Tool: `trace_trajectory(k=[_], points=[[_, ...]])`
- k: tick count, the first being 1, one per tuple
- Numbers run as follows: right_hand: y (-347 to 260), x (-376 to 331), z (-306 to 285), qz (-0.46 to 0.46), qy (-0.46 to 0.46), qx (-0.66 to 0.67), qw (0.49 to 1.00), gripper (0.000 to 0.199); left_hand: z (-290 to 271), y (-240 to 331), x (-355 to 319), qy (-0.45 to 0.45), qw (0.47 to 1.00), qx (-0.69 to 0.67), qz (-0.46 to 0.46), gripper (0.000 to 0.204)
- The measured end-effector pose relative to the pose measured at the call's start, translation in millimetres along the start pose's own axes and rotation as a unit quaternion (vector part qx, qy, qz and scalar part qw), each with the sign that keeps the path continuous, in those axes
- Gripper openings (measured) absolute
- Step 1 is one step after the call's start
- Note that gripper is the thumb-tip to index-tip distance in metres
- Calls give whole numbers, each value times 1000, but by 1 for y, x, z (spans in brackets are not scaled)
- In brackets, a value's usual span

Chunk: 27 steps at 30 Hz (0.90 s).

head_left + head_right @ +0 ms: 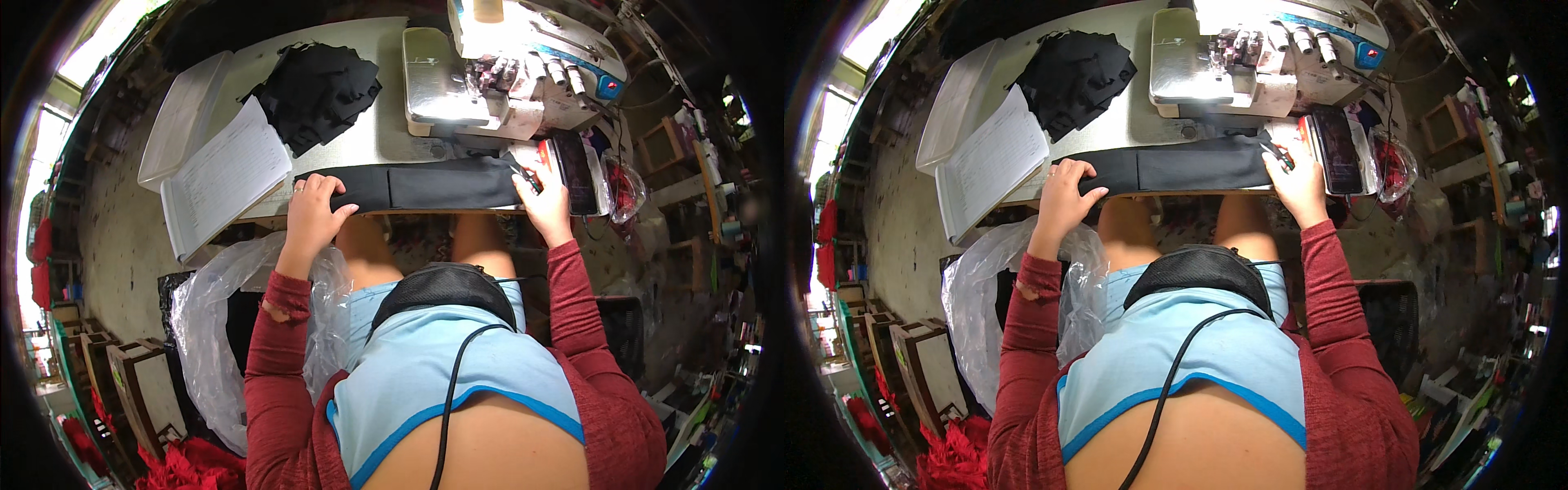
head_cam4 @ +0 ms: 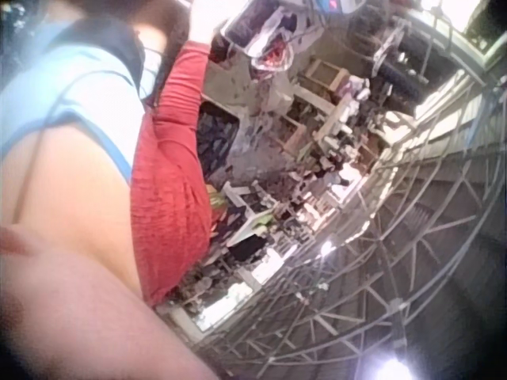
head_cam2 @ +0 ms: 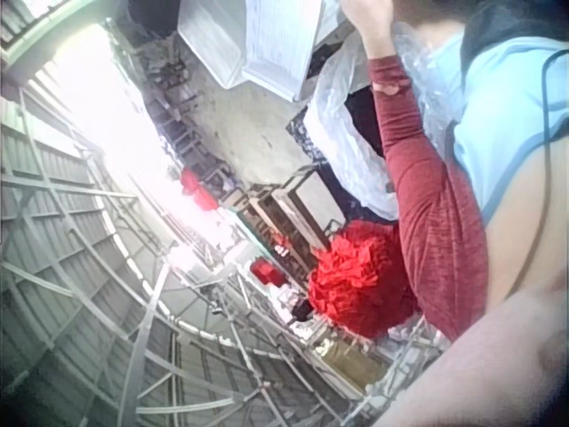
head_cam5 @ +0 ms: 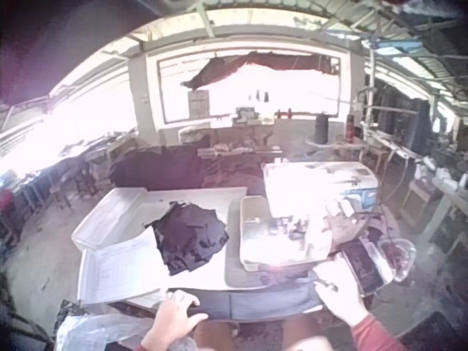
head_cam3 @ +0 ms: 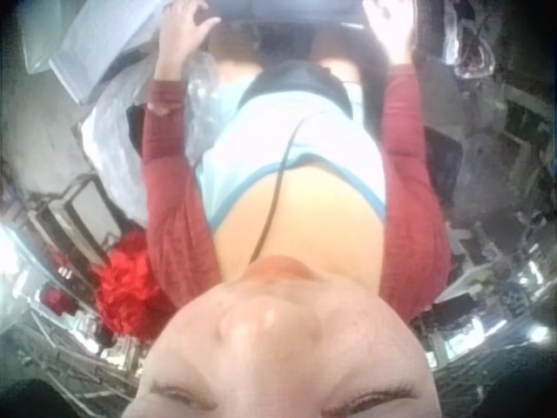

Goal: The person repeatedly cuts small pieces from a long strip of black fabric using scissors. They trim the strip, fold it, and cut off sections, placing the cut pieces into a pile on the table.

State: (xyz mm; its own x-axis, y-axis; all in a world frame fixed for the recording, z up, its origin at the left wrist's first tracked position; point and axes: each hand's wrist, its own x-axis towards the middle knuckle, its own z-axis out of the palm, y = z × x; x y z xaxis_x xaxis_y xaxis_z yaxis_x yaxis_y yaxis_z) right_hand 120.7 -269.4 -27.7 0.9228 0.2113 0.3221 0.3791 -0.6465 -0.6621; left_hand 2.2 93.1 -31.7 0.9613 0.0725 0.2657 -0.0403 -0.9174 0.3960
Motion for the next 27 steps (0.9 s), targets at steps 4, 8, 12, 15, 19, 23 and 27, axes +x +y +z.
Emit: trace_trajectory(k=[4, 8, 12, 15, 19, 23, 27], points=[[3, -5, -5, -6, 2, 8, 1000, 28, -1, 7, 1, 4, 1000, 8, 28, 28], [0, -16, -12, 72, -28, 96, 992, 30, 5, 4, -2, 11, 1000, -4, 4, 25], [18, -21, -10, 35, -6, 92, 995, 28, 7, 5, -3, 34, 999, 3, 1, 23], [17, -21, -11, 39, -10, 108, 993, 29, 4, 9, -2, 24, 1000, 10, -2, 20], [12, -19, -15, 35, -26, 88, 995, 30, 2, 7, -4, 21, 999, -41, -29, 18], [15, -21, -13, 65, -43, 80, 994, 30, -2, 6, -4, 6, 999, -33, -33, 16], [17, -22, -10, 54, -39, 91, 994, 29, -1, 2, -7, 38, 997, -10, 72, 15]])
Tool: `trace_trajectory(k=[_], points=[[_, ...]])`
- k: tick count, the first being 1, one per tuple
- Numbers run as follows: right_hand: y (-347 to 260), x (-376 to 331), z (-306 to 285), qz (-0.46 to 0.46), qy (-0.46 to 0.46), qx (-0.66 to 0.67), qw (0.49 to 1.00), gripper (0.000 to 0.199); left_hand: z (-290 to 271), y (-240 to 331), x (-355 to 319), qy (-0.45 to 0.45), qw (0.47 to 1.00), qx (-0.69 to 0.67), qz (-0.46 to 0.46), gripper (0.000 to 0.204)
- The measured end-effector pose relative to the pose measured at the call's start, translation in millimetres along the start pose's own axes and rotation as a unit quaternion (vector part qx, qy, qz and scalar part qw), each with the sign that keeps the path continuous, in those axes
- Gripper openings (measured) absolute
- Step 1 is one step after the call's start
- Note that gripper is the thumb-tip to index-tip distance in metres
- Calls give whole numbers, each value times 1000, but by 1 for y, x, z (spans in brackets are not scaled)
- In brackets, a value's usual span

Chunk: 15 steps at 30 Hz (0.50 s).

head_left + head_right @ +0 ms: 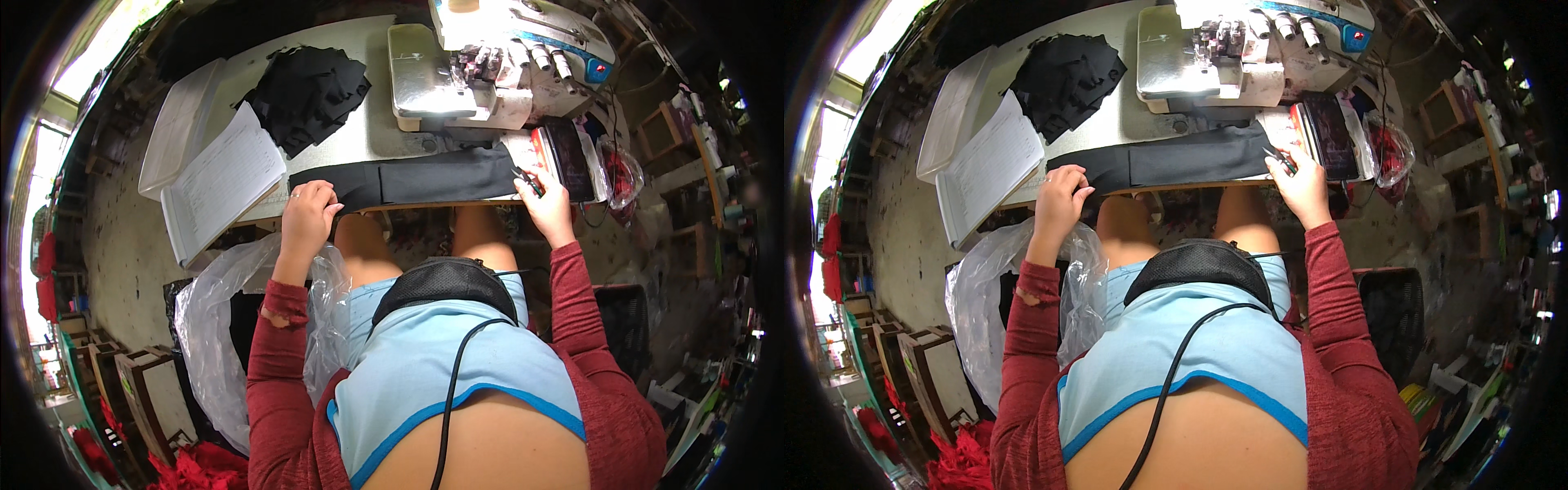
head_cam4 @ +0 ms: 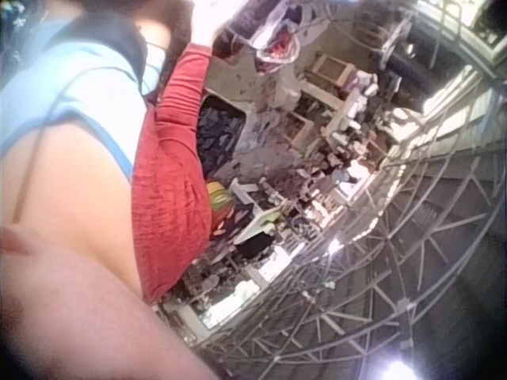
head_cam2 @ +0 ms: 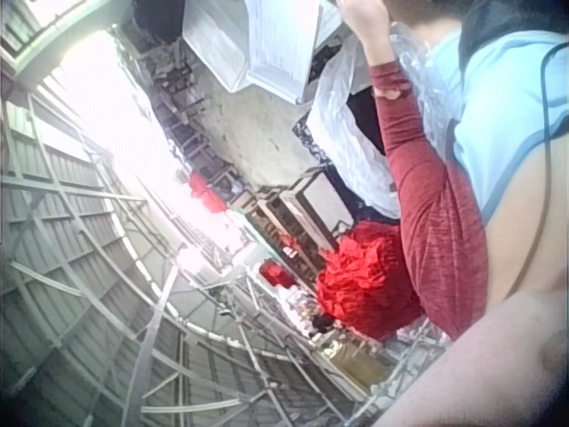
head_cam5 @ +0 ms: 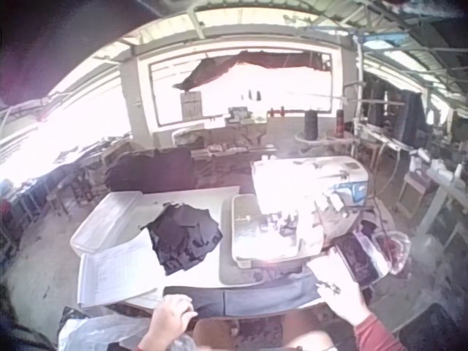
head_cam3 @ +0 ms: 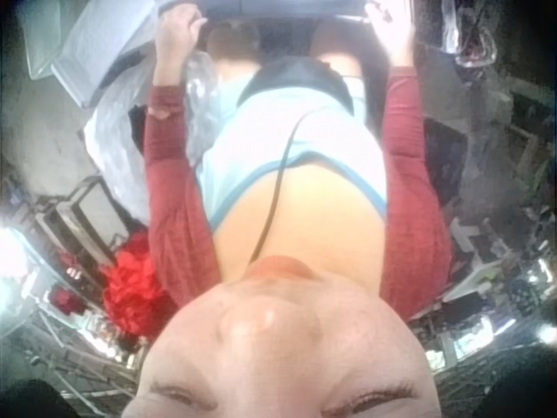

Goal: The person repeatedly cuts small pieces from a long strip of black fabric using scissors. They trim the strip, fold it, and cut off sections, placing the cut pieces into a pile on the table.

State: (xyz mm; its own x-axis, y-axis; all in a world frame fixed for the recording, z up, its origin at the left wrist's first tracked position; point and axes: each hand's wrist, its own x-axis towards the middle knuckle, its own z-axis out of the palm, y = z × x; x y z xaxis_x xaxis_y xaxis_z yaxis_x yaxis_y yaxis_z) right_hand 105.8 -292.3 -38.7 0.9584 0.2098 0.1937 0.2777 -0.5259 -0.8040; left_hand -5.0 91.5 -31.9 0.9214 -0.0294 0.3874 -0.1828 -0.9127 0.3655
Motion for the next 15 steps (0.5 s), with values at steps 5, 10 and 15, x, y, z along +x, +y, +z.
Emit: trace_trajectory(k=[5, 10, 15], points=[[6, 0, 2, -16, 13, 19, 1000, 28, -18, -28, -3, -23, 999, -19, -26, 16], [-2, -1, 1, 15, -10, -17, 1000, 27, -35, -29, 0, -81, 992, -11, -99, 16], [-4, -1, 4, -3, -4, -19, 1000, 27, -51, -24, -3, -92, 990, -21, -103, 14]])
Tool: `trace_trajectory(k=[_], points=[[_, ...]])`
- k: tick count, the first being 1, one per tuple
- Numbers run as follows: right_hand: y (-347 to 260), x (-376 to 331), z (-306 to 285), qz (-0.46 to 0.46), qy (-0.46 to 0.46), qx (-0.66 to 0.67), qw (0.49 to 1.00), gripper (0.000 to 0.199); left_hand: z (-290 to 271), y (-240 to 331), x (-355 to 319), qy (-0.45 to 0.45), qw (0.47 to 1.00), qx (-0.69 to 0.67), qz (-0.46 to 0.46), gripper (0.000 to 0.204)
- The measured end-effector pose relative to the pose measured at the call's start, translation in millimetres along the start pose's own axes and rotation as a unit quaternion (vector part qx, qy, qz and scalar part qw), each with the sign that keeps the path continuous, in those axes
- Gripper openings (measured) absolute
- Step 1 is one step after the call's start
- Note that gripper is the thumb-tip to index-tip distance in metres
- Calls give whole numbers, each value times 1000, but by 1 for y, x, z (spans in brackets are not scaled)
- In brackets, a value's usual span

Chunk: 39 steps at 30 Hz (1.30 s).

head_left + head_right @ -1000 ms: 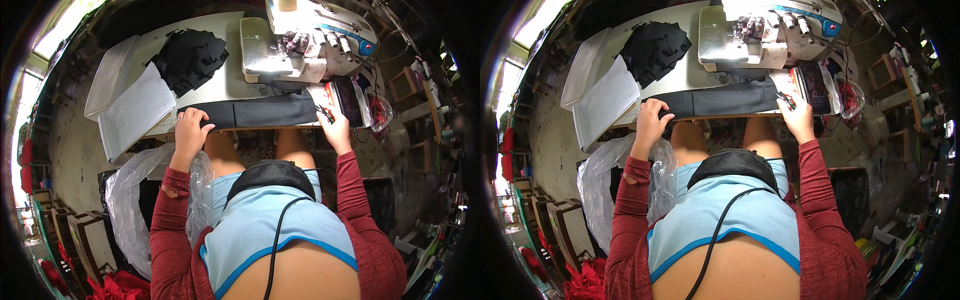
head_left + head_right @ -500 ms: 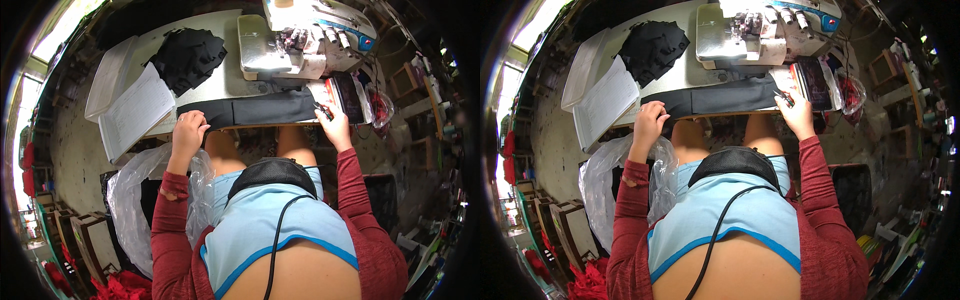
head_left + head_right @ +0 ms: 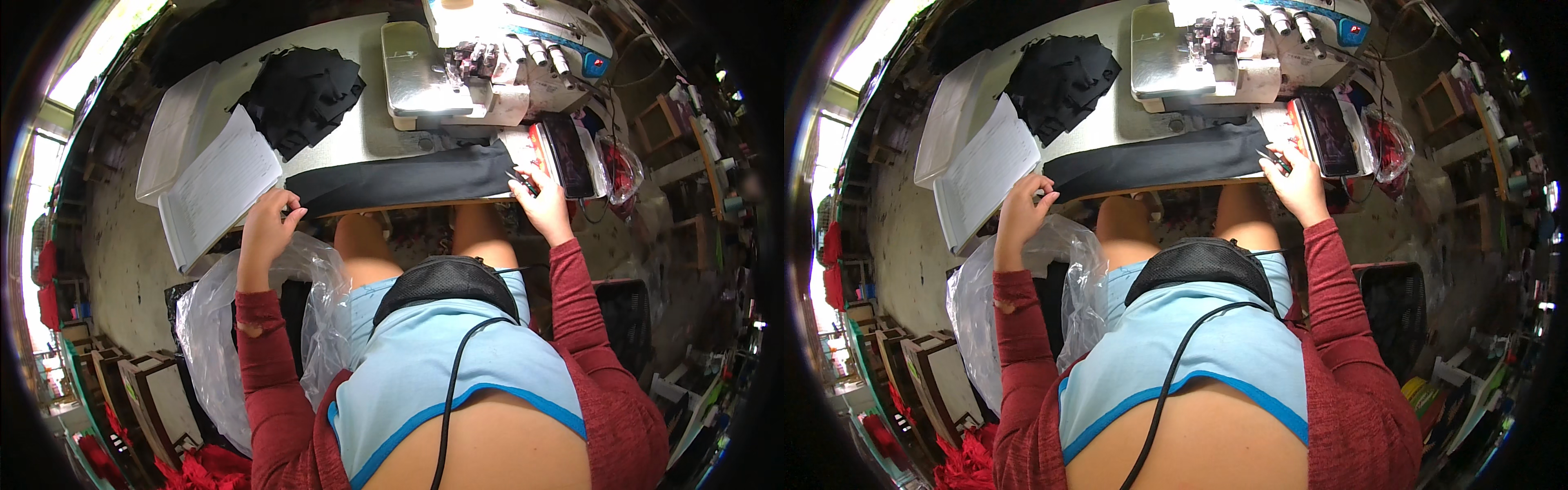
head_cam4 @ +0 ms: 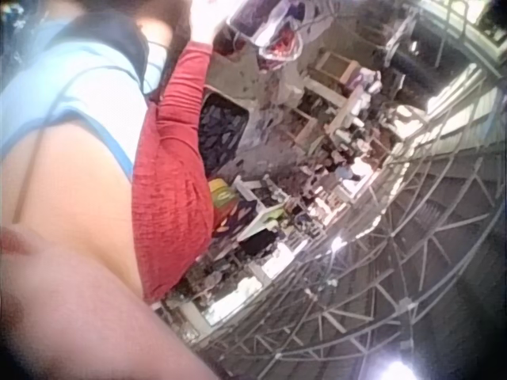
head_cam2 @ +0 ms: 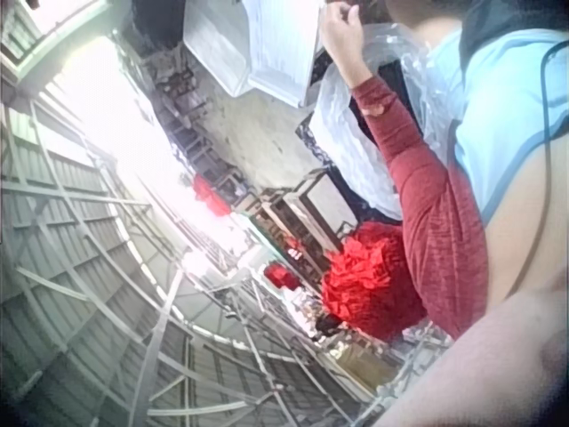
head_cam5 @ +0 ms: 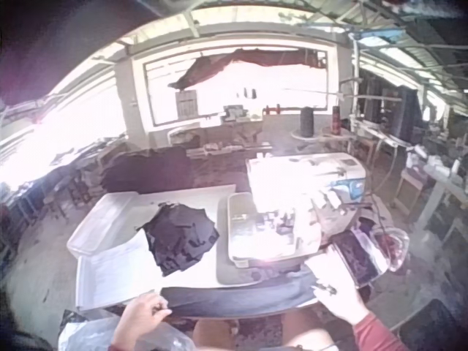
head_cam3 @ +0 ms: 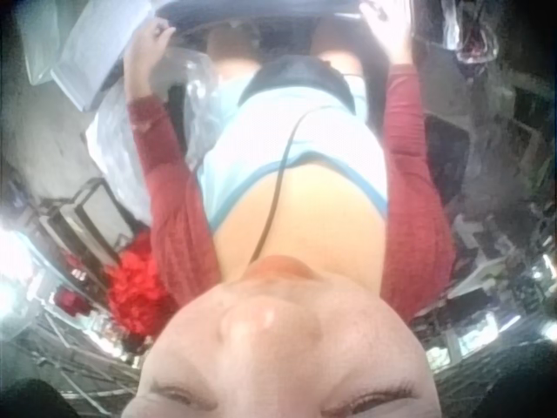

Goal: The person repeatedly cuts small pieces from a long strip of black fabric using scissors. They trim the strip, fold it, and cut off sections, placing the cut pieces into a pile on the table.

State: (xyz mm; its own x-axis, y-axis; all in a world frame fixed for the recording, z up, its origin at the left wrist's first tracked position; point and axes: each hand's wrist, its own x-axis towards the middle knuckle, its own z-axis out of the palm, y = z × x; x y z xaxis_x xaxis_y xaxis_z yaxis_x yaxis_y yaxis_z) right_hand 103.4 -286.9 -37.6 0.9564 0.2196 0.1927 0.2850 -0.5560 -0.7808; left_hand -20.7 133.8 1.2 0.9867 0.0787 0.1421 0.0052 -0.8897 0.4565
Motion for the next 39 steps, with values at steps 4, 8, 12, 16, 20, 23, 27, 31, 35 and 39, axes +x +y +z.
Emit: trace_trajectory(k=[4, 8, 12, 16, 20, 23, 27, 31, 35, 39], points=[[2, -2, -2, 19, -7, 17, 1000, 27, -12, 29, 1, 39, 997, -39, 47, 14], [7, -1, 0, 12, -13, 13, 1000, 26, -11, 44, 5, 118, 983, -61, 124, 15], [2, 0, 3, -1, -22, 5, 1000, 26, 12, 1, 2, 49, 996, 66, 25, 19], [14, -2, 4, 12, -22, 13, 1000, 26, 27, 4, 6, 95, 993, 44, 56, 26], [6, 0, 2, 28, -35, 32, 998, 25, 32, 8, 6, 38, 993, 104, 48, 31], [0, 1, 1, 13, -21, 2, 1000, 25, 33, 10, 5, 25, 990, 129, 43, 33], [6, 0, 0, 15, -22, 16, 1000, 25, 36, 13, 4, 22, 992, 115, 43, 29], [5, 0, -2, 38, -31, 29, 998, 28, 34, 12, -5, 38, 990, 111, 72, 23], [9, 2, -8, 21, -10, 52, 998, 30, 21, 11, -12, 11, 999, 31, 17, 21], [27, -4, -20, 4, 19, 141, 990, 29, -2, 44, 7, -32, 989, -146, -17, 22]])
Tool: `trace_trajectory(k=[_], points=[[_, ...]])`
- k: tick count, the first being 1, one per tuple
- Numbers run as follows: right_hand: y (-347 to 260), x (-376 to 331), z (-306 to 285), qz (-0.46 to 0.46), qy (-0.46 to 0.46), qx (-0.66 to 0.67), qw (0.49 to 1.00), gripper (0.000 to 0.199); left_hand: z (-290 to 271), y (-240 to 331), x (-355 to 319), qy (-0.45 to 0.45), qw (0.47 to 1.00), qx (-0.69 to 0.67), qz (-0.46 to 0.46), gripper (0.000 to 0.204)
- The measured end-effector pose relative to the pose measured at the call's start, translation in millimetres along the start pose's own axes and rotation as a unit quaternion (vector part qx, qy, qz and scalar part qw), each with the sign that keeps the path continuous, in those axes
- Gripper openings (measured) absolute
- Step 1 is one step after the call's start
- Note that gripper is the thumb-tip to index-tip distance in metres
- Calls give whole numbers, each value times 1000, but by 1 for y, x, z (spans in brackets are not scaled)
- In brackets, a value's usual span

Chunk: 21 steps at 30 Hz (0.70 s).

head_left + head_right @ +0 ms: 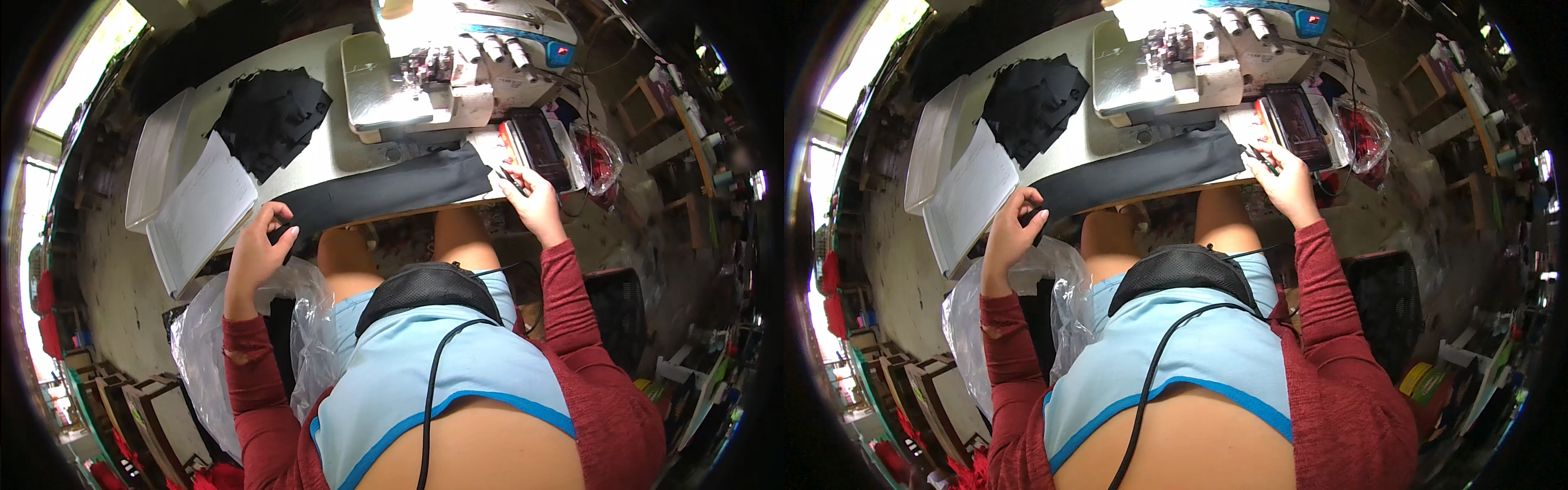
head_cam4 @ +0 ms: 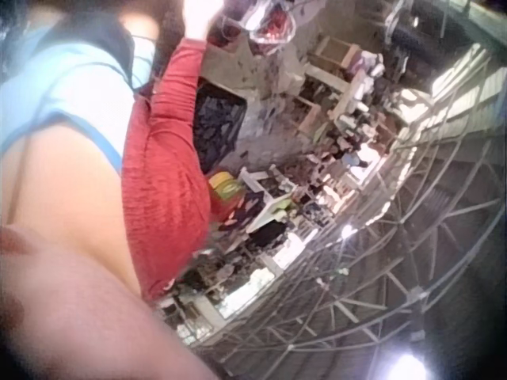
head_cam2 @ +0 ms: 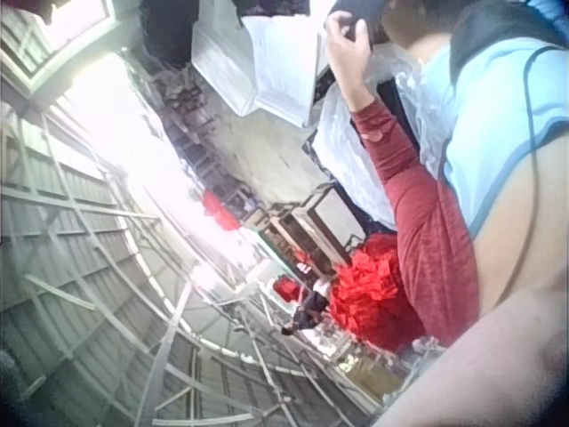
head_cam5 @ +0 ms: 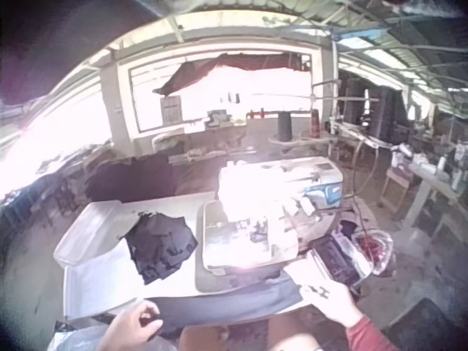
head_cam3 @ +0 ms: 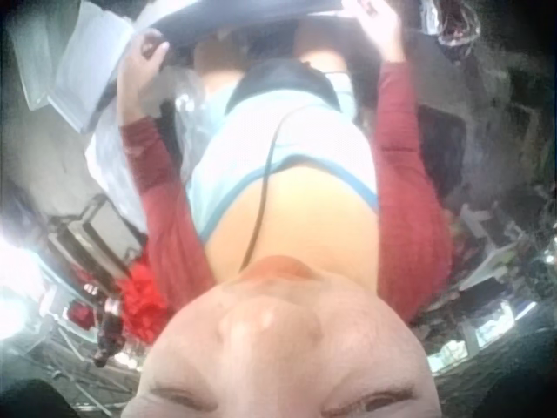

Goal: The person repeatedly cuts small pieces from a long strip of black fabric using scissors. They trim the strip, fold it, and cut off sections, placing the cut pieces into a pile on the table.

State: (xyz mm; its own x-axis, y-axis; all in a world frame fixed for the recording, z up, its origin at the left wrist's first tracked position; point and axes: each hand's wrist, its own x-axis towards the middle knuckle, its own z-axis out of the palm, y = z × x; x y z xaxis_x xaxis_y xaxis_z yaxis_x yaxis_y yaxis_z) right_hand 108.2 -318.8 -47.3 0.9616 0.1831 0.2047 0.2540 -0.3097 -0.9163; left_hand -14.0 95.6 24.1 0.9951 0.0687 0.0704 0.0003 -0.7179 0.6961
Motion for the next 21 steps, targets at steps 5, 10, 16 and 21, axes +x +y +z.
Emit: trace_trajectory(k=[5, 10, 16, 21], points=[[-18, -10, -25, 32, 20, 99, 994, 23, 29, 80, 61, -118, 987, -17, 112, 17], [-16, -17, -40, 39, 31, 94, 994, 23, 120, 120, 112, -242, 963, -103, 58, 27], [5, -36, -56, 93, 44, 125, 987, 24, 87, 38, 85, -15, 1000, 0, -17, 31], [4, -23, -32, 43, 20, 116, 992, 26, 90, 45, 49, -39, 980, 94, -171, 37]])
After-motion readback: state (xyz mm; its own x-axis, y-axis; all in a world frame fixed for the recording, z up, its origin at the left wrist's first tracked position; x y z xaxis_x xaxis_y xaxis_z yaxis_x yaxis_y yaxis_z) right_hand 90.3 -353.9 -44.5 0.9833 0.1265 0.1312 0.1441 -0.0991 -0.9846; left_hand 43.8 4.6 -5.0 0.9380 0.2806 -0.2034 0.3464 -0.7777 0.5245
